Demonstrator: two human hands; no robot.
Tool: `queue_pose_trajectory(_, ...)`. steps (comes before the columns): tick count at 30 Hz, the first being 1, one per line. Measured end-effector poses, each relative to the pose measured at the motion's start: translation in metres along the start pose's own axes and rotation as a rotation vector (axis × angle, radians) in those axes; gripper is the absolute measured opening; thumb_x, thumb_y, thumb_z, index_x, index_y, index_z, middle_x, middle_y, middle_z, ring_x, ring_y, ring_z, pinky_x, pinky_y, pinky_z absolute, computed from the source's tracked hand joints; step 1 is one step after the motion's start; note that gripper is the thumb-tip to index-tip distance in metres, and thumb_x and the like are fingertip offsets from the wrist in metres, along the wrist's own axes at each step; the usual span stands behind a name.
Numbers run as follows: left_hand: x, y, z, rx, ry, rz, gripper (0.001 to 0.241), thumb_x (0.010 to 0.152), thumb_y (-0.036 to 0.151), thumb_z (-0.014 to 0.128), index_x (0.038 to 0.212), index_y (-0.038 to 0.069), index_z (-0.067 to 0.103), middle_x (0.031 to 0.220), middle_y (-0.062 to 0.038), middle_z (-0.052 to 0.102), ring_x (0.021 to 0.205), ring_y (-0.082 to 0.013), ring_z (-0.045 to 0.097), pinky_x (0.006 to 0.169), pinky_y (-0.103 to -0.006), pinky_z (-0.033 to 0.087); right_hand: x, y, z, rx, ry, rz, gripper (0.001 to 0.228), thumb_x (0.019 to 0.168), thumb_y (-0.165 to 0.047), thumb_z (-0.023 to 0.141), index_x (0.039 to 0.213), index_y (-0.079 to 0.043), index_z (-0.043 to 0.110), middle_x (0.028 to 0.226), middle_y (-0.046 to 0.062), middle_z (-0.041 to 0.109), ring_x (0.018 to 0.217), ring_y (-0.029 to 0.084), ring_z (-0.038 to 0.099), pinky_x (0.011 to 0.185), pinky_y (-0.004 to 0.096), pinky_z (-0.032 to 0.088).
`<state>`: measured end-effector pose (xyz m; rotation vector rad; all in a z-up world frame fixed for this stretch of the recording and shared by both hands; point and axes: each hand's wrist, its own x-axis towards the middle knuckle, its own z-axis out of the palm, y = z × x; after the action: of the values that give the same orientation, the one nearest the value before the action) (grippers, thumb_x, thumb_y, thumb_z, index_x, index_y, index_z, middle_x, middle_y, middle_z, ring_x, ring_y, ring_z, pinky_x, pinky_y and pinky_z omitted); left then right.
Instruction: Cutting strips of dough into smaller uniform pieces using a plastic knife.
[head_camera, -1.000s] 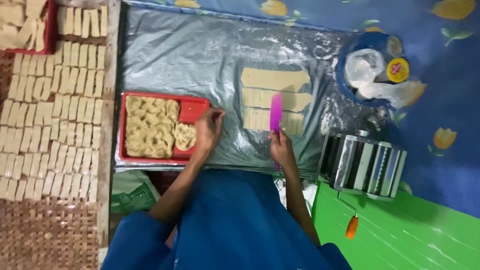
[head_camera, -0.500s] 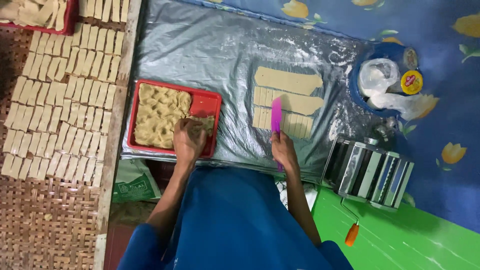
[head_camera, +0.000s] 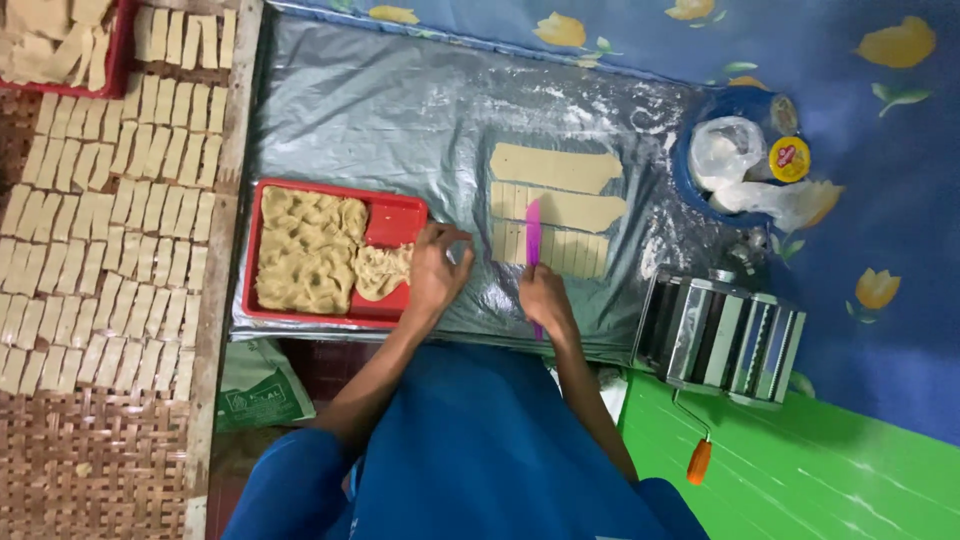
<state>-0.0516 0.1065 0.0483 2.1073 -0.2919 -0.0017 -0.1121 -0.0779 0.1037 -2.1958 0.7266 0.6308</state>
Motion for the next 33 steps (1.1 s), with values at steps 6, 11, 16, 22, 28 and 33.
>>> queue_pose_trajectory(6, 0.037, -0.025, 0.086, 0.064, -0.136, 0.067, 0.015, 0.087, 0.022, 0.072, 0.099, 0.017, 0.079, 0.098, -0.013, 0.070, 0.099, -0.0353, 0.068, 0.090, -0.0456, 0.054, 0.034, 0.053, 0.012, 0.090, -0.008, 0.060, 0.049, 0.102, -0.038, 0.039, 0.102, -0.002, 0.071, 0.100, 0.023, 0.076, 0.089, 0.045, 0.074, 0.073, 0.057, 0.060)
queue_pose_trajectory(11, 0.067, -0.018, 0.116, 0.257, -0.182, 0.174, 0.014, 0.086, 0.023, 0.073, 0.096, 0.016, 0.080, 0.105, -0.009, 0.069, 0.102, -0.0309, 0.065, 0.084, -0.0424, 0.055, 0.023, 0.090, 0.002, 0.397, 0.154, -0.156, 0.029, 0.102, -0.028, 0.045, 0.095, -0.009, 0.066, 0.085, 0.017, 0.072, 0.061, 0.034, 0.070, 0.055, 0.047, 0.054)
queue_pose_trajectory(16, 0.082, -0.016, 0.131, 0.392, -0.197, 0.292, 0.013, 0.084, 0.023, 0.079, 0.093, 0.015, 0.079, 0.106, -0.007, 0.062, 0.101, -0.0311, 0.060, 0.082, -0.0424, 0.054, -0.015, 0.086, -0.016, 1.103, 0.128, -0.293, 0.021, 0.097, -0.032, 0.065, 0.104, -0.012, 0.067, 0.104, -0.002, 0.070, 0.090, 0.016, 0.070, 0.079, 0.024, 0.052)
queue_pose_trajectory(22, 0.081, -0.030, 0.142, 0.373, -0.190, 0.279, 0.007, 0.086, 0.028, 0.074, 0.087, 0.022, 0.077, 0.103, 0.001, 0.060, 0.102, -0.0254, 0.057, 0.081, -0.0371, 0.051, -0.018, 0.091, -0.010, 0.492, 0.256, 0.015, 0.035, 0.105, -0.036, 0.053, 0.086, -0.009, 0.067, 0.075, 0.012, 0.069, 0.070, 0.031, 0.069, 0.064, 0.046, 0.053)
queue_pose_trajectory(28, 0.085, -0.029, 0.133, 0.124, -0.144, 0.163, 0.009, 0.092, 0.024, 0.072, 0.094, 0.015, 0.074, 0.104, -0.005, 0.064, 0.103, -0.0319, 0.063, 0.082, -0.0445, 0.053, 0.019, 0.140, 0.016, 0.536, 0.179, -0.017, 0.038, 0.111, -0.034, 0.048, 0.092, -0.004, 0.063, 0.074, 0.017, 0.064, 0.061, 0.030, 0.064, 0.047, 0.042, 0.051)
queue_pose_trajectory(33, 0.071, 0.001, 0.071, -0.202, -0.090, -0.060, 0.008, 0.092, 0.013, 0.072, 0.100, 0.012, 0.072, 0.096, -0.012, 0.074, 0.095, -0.0343, 0.073, 0.081, -0.0404, 0.059, 0.003, 0.104, -0.003, 0.524, 0.127, -0.101, 0.034, 0.108, -0.030, 0.048, 0.092, -0.004, 0.063, 0.088, 0.019, 0.065, 0.086, 0.035, 0.065, 0.077, 0.050, 0.051)
